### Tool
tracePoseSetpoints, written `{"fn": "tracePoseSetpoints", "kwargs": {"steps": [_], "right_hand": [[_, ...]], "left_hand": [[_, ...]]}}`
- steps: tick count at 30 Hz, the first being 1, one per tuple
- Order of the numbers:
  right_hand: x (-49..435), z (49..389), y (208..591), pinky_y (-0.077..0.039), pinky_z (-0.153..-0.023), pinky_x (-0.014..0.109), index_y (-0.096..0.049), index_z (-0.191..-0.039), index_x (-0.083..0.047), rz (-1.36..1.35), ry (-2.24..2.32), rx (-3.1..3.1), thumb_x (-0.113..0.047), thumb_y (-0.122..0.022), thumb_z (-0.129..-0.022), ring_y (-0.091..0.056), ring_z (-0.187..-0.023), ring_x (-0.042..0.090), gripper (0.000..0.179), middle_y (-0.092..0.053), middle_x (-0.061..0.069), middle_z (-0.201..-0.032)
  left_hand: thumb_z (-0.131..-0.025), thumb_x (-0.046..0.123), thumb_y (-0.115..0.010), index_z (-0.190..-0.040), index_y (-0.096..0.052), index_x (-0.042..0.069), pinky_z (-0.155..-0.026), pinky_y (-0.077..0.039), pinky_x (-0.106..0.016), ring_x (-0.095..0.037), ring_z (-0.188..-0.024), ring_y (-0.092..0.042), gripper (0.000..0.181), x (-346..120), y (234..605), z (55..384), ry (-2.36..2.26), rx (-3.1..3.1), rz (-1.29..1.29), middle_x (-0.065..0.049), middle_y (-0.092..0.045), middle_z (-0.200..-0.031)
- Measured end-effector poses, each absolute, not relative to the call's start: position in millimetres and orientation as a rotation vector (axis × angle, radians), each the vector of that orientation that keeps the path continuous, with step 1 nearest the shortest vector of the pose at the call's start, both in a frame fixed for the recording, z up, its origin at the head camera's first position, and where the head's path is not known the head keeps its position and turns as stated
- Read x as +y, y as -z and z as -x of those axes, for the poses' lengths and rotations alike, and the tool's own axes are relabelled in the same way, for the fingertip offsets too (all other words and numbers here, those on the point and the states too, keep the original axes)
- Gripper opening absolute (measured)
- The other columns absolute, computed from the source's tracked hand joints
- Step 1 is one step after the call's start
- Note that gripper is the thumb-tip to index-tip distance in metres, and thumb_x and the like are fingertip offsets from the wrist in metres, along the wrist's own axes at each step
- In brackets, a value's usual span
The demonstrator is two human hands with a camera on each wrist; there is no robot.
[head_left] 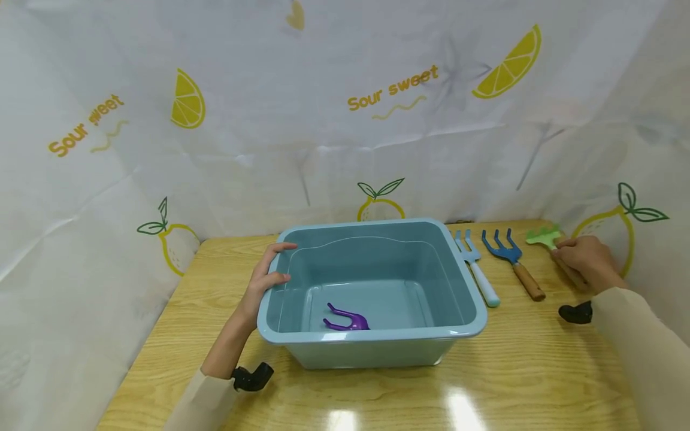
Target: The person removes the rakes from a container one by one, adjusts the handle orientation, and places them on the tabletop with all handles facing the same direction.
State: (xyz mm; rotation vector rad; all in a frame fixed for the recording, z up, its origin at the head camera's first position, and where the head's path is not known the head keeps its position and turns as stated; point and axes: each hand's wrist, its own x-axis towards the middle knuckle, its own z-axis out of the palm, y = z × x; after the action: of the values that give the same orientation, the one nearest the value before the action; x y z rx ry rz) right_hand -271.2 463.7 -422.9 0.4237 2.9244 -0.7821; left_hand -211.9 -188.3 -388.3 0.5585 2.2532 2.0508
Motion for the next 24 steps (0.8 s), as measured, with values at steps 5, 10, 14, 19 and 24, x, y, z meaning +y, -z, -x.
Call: {"fn": "tracePoseSetpoints", "kwargs": {"steps": [5,10,14,19,24], "right_hand": [[462.1,270.7,425.0,-0.045,-0.094,0.068,-0.050,-0.141,0.013,-0.439,0.777,2.953,-0.033,-0.048,-0.104,-0.044,-0.119,0.065,0.060,-0.037,0.045,-0.145],[462.0,272.4,425.3,-0.042,-0.097,0.070,-0.051,-0.141,0.011,-0.450,0.767,2.960,-0.034,-0.050,-0.103,-0.043,-0.120,0.066,0.059,-0.037,0.045,-0.145],[462.0,273.5,425.0,-0.040,-0.099,0.072,-0.051,-0.141,0.012,-0.428,0.756,2.954,-0.032,-0.051,-0.102,-0.041,-0.122,0.066,0.059,-0.035,0.045,-0.146],[461.6,272.7,426.5,-0.040,-0.097,0.073,-0.052,-0.139,0.013,-0.413,0.765,2.948,-0.032,-0.050,-0.102,-0.042,-0.121,0.066,0.059,-0.037,0.046,-0.145],[460.0,274.5,424.3,-0.039,-0.100,0.073,-0.051,-0.141,0.012,-0.417,0.756,2.927,-0.032,-0.050,-0.101,-0.040,-0.122,0.067,0.059,-0.036,0.046,-0.145]], "left_hand": [[-0.086,0.012,-0.045,-0.148,-0.036,0.007,-0.102,-0.042,-0.070,-0.052,-0.142,-0.033,0.063,-187.8,388.6,212.0,-2.054,2.245,-0.559,-0.018,-0.024,-0.163],[-0.086,0.012,-0.045,-0.148,-0.036,0.007,-0.101,-0.043,-0.070,-0.051,-0.142,-0.034,0.063,-188.6,389.3,212.4,-2.056,2.246,-0.563,-0.018,-0.024,-0.162],[-0.086,0.012,-0.045,-0.148,-0.036,0.007,-0.100,-0.043,-0.070,-0.050,-0.141,-0.035,0.062,-189.0,389.7,213.1,-2.053,2.249,-0.570,-0.018,-0.025,-0.161],[-0.086,0.012,-0.045,-0.148,-0.036,0.007,-0.101,-0.043,-0.070,-0.050,-0.141,-0.035,0.062,-188.9,389.9,213.5,-2.046,2.254,-0.572,-0.018,-0.025,-0.161],[-0.086,0.012,-0.045,-0.148,-0.036,0.007,-0.102,-0.042,-0.070,-0.050,-0.143,-0.034,0.063,-189.4,389.8,213.2,-2.046,2.258,-0.565,-0.018,-0.024,-0.163]]}}
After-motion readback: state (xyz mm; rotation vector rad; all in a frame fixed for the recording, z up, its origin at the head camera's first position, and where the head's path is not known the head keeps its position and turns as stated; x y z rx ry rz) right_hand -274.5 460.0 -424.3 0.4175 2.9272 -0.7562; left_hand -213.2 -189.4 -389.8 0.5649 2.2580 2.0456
